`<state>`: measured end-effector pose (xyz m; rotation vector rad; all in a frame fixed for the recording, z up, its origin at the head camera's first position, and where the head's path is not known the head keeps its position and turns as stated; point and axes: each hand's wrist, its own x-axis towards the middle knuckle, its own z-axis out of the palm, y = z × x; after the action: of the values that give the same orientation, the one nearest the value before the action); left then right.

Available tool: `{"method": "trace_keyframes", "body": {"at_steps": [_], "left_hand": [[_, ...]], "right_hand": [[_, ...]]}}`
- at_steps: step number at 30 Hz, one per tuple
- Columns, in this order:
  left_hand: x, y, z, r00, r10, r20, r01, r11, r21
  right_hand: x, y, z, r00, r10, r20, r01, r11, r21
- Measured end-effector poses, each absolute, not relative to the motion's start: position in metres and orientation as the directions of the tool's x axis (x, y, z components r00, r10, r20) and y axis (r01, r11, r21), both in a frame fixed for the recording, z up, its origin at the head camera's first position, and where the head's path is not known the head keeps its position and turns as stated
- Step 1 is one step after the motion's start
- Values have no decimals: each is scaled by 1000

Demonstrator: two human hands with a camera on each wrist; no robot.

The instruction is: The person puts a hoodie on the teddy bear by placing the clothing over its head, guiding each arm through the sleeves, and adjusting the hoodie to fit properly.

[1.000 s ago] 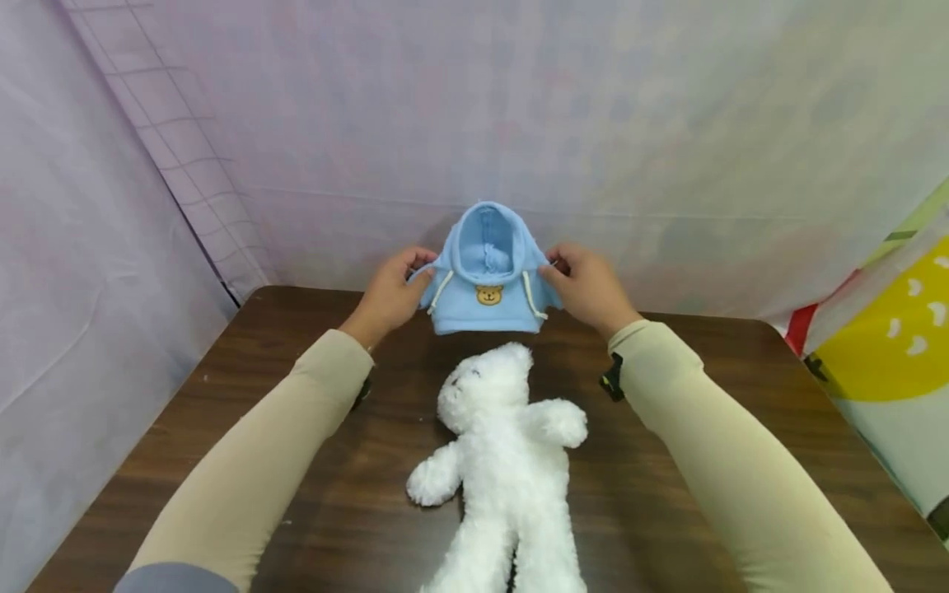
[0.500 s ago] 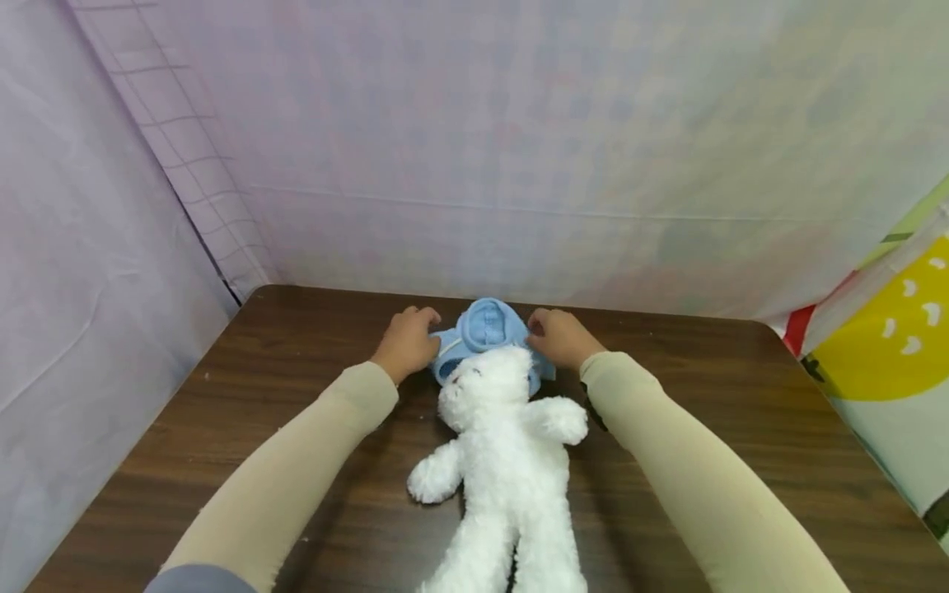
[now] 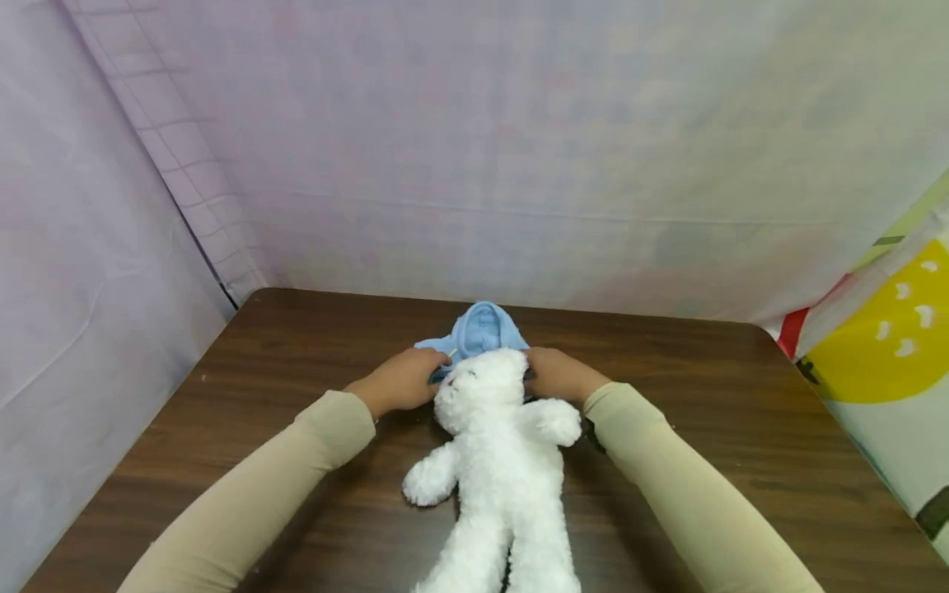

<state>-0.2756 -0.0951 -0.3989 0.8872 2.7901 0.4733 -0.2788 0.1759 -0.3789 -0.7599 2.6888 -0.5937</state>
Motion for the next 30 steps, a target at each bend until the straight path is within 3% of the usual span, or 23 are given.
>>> {"method": "trace_keyframes", "body": {"at_steps": [4, 8, 18, 24, 30], "left_hand": [[-269, -94, -406, -844, 535, -46, 513, 829, 224], [-262, -97, -402, -864, 500, -60, 484, 858, 170], [-257, -110, -397, -835, 544, -88, 530, 836, 144], [-255, -110, -399, -821, 567, -68, 533, 803, 267], [-252, -104, -394, -752, 655, -69, 566, 696, 442]], "right_hand": [[-282, 166, -389, -840, -534, -100, -458, 795, -398], [-283, 163, -389, -832, -552, -56, -493, 782, -381], [-278, 167, -381, -799, -599, 42, -555, 711, -432], [-278, 176, -380, -727, -670, 151, -647, 595, -478], [-278, 179, -371, -794, -605, 51, -551, 683, -479]]}}
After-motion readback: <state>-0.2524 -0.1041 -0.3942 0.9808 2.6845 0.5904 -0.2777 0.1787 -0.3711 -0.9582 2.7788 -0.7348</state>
